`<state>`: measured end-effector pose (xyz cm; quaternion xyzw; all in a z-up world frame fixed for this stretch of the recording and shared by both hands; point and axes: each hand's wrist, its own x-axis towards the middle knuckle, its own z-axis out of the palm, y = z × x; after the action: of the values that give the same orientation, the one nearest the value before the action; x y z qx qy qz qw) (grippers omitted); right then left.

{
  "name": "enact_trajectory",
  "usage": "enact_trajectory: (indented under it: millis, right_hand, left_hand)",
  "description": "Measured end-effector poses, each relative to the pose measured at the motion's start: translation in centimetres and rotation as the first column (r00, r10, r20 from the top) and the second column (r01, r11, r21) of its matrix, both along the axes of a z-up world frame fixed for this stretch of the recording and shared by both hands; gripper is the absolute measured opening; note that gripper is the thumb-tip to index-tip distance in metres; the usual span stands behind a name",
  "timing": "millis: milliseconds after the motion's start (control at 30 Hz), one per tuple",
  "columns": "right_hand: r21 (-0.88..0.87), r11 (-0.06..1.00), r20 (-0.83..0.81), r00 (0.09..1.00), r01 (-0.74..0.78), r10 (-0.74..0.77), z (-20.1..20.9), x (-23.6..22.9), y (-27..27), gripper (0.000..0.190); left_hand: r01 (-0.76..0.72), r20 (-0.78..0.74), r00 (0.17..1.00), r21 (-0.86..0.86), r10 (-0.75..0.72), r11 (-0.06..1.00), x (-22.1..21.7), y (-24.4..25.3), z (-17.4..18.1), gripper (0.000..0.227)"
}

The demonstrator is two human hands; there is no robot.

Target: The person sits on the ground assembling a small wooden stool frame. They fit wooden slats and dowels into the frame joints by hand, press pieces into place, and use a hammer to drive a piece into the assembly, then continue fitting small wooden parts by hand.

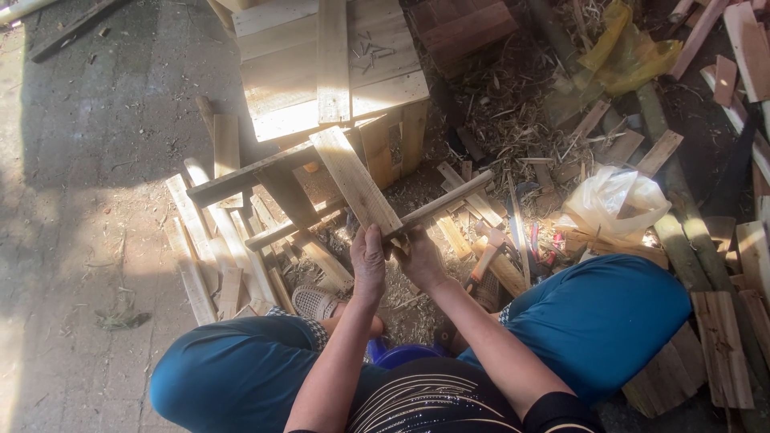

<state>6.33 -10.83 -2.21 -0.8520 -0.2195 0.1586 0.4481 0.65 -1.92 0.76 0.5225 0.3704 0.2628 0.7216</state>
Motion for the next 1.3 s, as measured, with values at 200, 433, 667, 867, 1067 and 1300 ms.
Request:
enact_trajectory:
  millis: [200,433,667,867,1067,1300]
  right_hand:
    - [-0.125,0.989,-0.331,0.936,0.085,-0.123,0.9,1.4,-2.7,0.046]
    - [0.168,0.983,0.161,0.981,0.079,-0.107,5.0,0.4,-2.0,0.034]
    - [0.240,0.966,-0.037,0.995,0.095,-0.088,5.2,0.8,-0.1,0.033]
    - [0.450,0.867,-0.116,0.977,0.214,-0.181,2.2,-0.5,-2.0,0.041]
    - [0.000,0.835,-0.171,0.823,0.551,-0.542,-17.5,4.5,-8.9,0.034]
    - [-0.473,0.663,-0.129,0.698,0.581,-0.704,-21.9,5.5,-13.1,0.025]
  left_hand:
    - [0.002,-0.006,1.000,-0.032,-0.002,0.999,0.0,0.1,-1.2,0.033]
    - [0.019,0.000,1.000,-0.049,-0.019,0.999,0.1,0.0,-1.5,0.029]
    - [0.035,-0.022,0.999,-0.097,-0.038,0.995,-0.1,0.1,-0.6,0.032]
    - [0.028,-0.071,0.997,-0.031,-0.031,0.999,-0.1,0.6,-4.6,0.035]
    - [0.042,-0.092,0.995,-0.049,-0.047,0.998,-0.3,0.6,-4.7,0.045]
    - [0.048,-0.094,0.994,-0.033,-0.050,0.998,-0.1,0.5,-5.2,0.050]
